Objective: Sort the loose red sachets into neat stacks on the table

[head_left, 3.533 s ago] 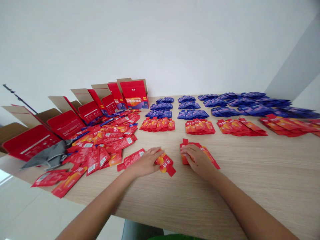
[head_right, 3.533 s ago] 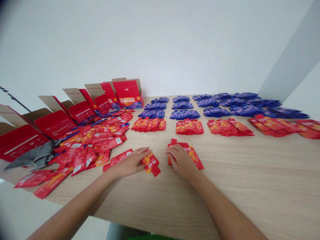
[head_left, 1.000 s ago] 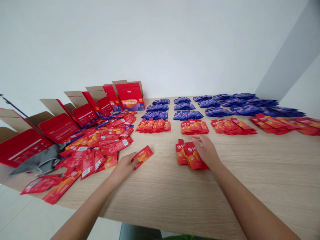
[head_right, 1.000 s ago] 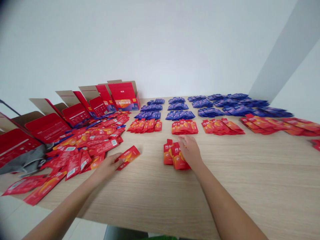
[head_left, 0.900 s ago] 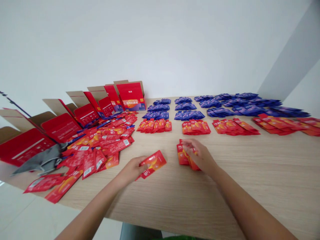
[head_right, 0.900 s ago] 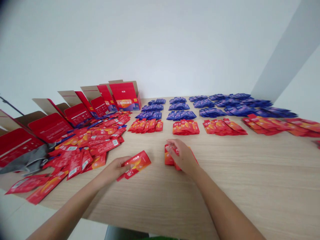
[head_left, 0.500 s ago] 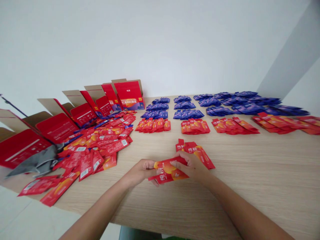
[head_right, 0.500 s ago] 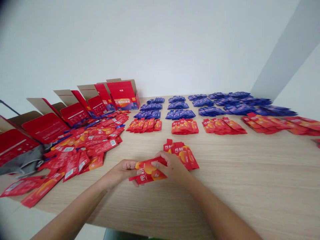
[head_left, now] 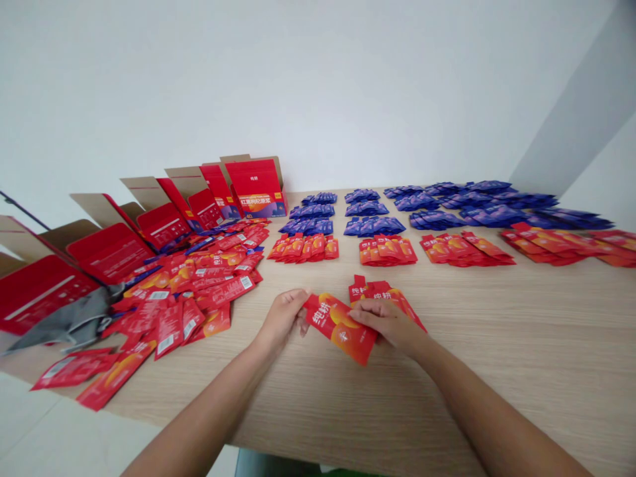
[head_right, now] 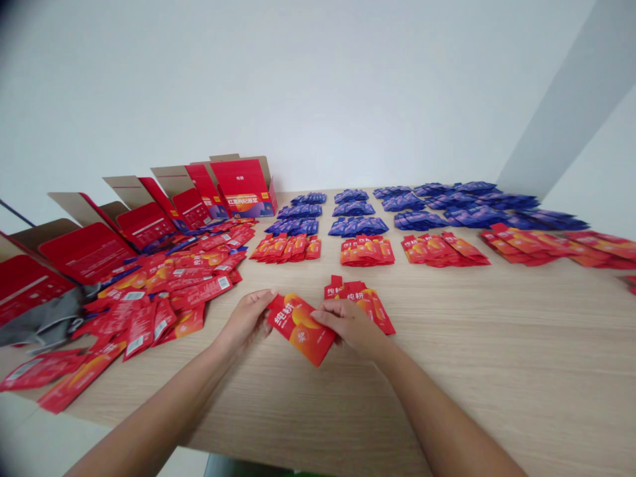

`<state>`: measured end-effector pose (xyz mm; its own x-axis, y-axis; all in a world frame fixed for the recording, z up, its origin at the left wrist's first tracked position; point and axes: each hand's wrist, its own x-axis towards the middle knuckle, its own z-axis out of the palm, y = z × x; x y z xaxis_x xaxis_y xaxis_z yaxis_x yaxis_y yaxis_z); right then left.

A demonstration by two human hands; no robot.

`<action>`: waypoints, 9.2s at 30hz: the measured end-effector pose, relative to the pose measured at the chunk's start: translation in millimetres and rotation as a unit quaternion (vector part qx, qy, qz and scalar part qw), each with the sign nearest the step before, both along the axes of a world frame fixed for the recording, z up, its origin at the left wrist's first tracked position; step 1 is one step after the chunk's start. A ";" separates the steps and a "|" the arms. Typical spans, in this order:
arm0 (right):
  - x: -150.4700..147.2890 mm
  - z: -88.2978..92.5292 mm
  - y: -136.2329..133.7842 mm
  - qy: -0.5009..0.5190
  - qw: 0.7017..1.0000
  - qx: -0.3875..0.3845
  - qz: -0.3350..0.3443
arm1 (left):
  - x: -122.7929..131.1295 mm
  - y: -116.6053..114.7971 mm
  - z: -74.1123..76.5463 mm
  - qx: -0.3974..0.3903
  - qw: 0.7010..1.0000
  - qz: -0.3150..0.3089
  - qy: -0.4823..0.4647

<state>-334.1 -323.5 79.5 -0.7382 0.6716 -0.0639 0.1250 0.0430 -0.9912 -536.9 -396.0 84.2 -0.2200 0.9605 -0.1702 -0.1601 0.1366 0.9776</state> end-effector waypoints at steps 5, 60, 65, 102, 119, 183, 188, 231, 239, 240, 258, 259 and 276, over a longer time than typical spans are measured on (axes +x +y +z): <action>17.3 -6.8 33.7 -0.116 0.968 0.113 -0.192 | -16.0 5.7 -1.3 0.005 0.998 0.013 0.054; 17.7 4.3 23.6 0.051 0.996 0.050 -0.055 | -27.6 -14.3 -5.0 -0.066 0.993 -0.006 0.095; 35.3 -1.4 52.2 -0.003 0.966 0.038 -0.256 | -95.8 -8.9 -9.2 0.006 0.887 0.106 0.450; 31.2 6.2 46.2 -0.164 0.955 0.156 -0.192 | -140.9 14.0 -14.8 -0.157 0.531 -0.049 0.831; 26.2 11.8 32.0 -0.086 0.966 0.157 -0.188 | -40.2 -54.6 -10.4 -0.040 0.588 -0.165 0.791; 1.9 -47.3 41.8 -0.358 0.822 0.283 -0.342 | 70.1 91.7 -6.9 -0.153 0.986 -0.052 -0.050; 1.2 -59.4 45.6 -0.246 0.842 0.288 -0.384 | 87.2 88.3 -10.2 -0.083 0.993 -0.081 -0.038; 21.6 -16.6 43.8 0.226 0.936 -0.193 -0.188 | 72.3 29.9 -33.2 -0.107 0.924 -0.061 -0.362; 17.9 -26.0 44.4 0.077 0.964 0.103 -0.235 | 74.1 30.0 -34.8 -0.094 0.924 -0.060 -0.366; 17.0 -27.6 44.8 0.040 0.956 0.144 -0.251 | 74.2 29.8 -34.8 -0.092 0.924 -0.061 -0.366; -0.6 -34.9 20.2 0.199 0.972 0.085 -0.096 | 46.0 34.3 -18.8 0.236 0.953 -0.038 0.183; -1.9 -39.7 20.8 0.200 0.972 0.083 -0.091 | 42.2 35.8 -25.0 0.237 0.949 -0.055 0.200; -10.2 -57.0 23.7 0.185 0.970 0.093 -0.126 | 52.9 53.2 -74.0 0.190 0.979 -0.025 0.065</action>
